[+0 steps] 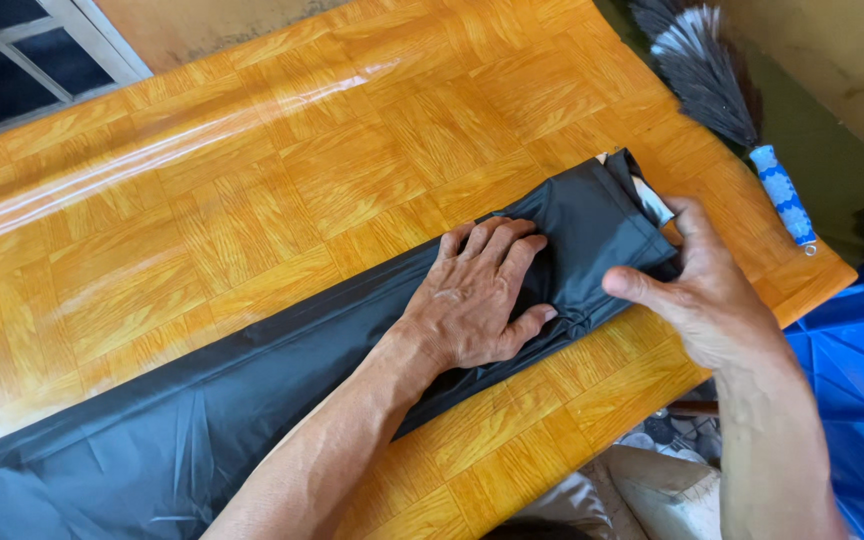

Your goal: The person folds a black plastic garment by hand on a wooden table, smoothing the surface and repeatedly folding the edges inward to form a flat rectangle.

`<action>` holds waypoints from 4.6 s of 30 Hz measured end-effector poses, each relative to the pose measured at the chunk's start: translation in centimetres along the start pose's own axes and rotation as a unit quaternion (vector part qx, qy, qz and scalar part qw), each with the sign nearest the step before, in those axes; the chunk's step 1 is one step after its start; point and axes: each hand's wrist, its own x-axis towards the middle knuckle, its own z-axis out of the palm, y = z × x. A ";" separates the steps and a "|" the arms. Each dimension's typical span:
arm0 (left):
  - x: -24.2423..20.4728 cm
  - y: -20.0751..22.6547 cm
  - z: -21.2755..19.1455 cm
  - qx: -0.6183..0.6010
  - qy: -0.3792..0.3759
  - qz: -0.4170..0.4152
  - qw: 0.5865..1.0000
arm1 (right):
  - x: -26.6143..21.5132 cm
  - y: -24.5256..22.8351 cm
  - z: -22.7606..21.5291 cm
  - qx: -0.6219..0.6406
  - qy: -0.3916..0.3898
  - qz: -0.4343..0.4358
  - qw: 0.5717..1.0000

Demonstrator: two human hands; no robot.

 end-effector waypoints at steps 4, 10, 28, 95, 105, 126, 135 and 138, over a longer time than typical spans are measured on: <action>0.1 0.2 -0.2 -0.012 -0.003 -0.004 1.000 | 0.6 4.3 4.6 0.430 0.012 -0.059 0.901; 0.0 0.1 0.0 -0.046 -0.068 -0.056 0.995 | -0.1 3.5 8.2 0.463 0.144 -0.008 0.874; 0.8 -1.5 -1.9 -0.392 0.062 -0.191 0.898 | -1.7 2.9 7.5 -0.052 0.045 -0.284 0.956; -2.9 -1.2 -4.4 0.009 -0.063 -0.225 0.972 | 1.6 1.3 12.1 -0.434 -0.056 -0.368 0.820; -7.5 -2.1 -4.9 -0.077 0.039 -0.106 0.991 | 0.1 -0.5 11.4 -0.392 -0.058 -0.360 0.844; -7.8 -1.6 -5.9 -0.076 0.026 -0.088 0.993 | -0.4 0.0 11.2 -0.460 -0.027 -0.401 0.792; -7.9 -1.8 -4.5 0.004 0.052 -0.054 0.997 | -0.2 0.3 11.1 -0.463 -0.030 -0.408 0.786; -7.9 -1.8 -4.2 0.041 0.054 -0.047 0.997 | -0.4 0.1 11.0 -0.461 -0.025 -0.415 0.784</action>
